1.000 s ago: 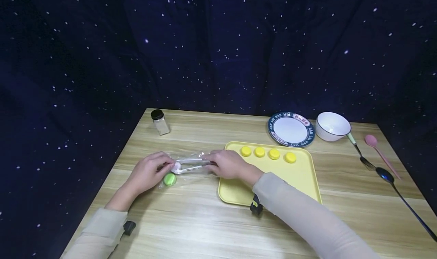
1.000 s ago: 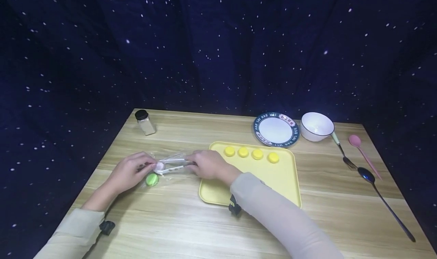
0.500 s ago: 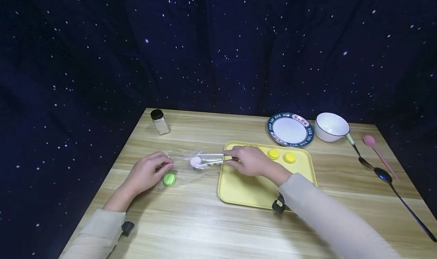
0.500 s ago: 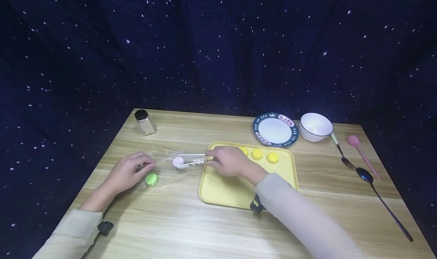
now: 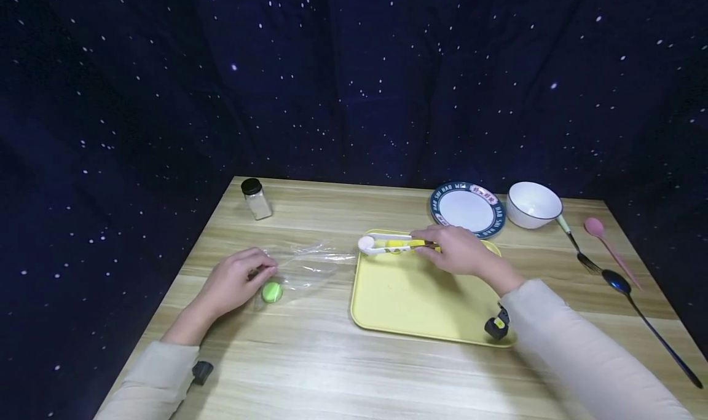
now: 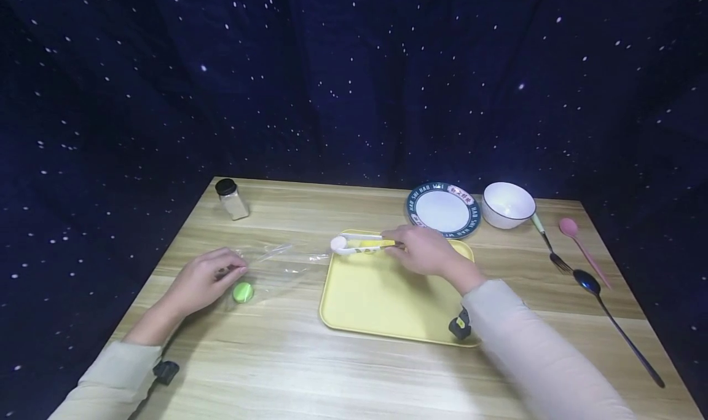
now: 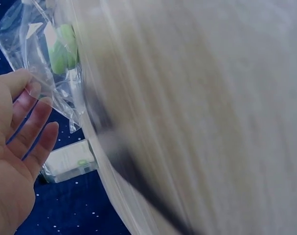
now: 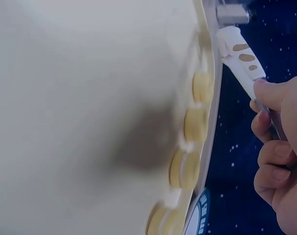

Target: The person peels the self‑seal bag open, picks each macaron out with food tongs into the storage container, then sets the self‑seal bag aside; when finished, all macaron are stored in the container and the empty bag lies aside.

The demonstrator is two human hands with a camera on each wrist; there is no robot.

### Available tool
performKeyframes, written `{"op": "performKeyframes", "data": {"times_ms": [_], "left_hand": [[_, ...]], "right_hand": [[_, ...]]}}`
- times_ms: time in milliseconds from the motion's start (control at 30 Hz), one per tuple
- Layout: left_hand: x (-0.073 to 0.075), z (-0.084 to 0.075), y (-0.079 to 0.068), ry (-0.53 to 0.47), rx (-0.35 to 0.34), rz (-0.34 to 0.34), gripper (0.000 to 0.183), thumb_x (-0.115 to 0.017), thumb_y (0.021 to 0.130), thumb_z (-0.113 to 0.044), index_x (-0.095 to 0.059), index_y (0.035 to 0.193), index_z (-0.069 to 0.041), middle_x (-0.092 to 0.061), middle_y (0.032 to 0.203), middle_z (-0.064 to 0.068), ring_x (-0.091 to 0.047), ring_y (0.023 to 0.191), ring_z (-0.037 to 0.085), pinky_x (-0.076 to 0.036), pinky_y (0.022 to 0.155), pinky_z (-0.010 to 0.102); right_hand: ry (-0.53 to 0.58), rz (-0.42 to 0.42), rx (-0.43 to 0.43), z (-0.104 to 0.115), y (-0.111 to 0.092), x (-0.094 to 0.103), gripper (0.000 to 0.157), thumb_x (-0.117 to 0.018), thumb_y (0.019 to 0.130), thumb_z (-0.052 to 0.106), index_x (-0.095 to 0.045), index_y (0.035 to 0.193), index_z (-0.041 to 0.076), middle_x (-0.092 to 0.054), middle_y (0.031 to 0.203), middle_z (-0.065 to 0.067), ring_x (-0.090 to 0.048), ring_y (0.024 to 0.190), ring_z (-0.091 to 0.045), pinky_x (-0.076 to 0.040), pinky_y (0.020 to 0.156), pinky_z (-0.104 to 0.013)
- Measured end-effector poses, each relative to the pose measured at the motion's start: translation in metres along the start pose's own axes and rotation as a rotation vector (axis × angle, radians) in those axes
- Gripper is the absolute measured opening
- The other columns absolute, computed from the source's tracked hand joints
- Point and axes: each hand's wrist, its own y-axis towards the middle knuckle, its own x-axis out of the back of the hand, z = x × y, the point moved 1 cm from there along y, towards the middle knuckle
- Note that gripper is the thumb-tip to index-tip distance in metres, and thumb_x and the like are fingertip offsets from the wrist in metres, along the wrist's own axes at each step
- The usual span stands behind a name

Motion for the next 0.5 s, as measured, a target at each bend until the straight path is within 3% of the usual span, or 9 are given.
{"op": "performKeyframes", "data": {"times_ms": [233, 500], "left_hand": [[-0.0005, -0.0008, 0.0004, -0.001, 0.009, 0.008, 0.007, -0.071, 0.087, -0.028, -0.071, 0.094, -0.026, -0.06, 0.092, -0.019, -0.056, 0.083, 0.0, -0.051, 0.073, 0.03], [-0.0022, 0.0009, 0.0009, -0.001, 0.005, 0.017, 0.008, -0.071, 0.088, -0.028, -0.071, 0.095, -0.026, -0.059, 0.091, -0.02, -0.056, 0.083, -0.001, -0.051, 0.073, 0.03]], "right_hand": [[-0.066, 0.028, -0.07, -0.0069, -0.0016, 0.0003, 0.036, -0.062, 0.092, 0.036, -0.065, 0.123, 0.016, -0.067, 0.112, -0.003, -0.063, 0.098, -0.022, -0.053, 0.072, -0.046], [-0.135, 0.089, -0.094, -0.0013, 0.0036, 0.0018, 0.036, -0.061, 0.092, 0.038, -0.065, 0.122, 0.019, -0.068, 0.104, -0.003, -0.064, 0.087, -0.021, -0.051, 0.061, -0.044]]}}
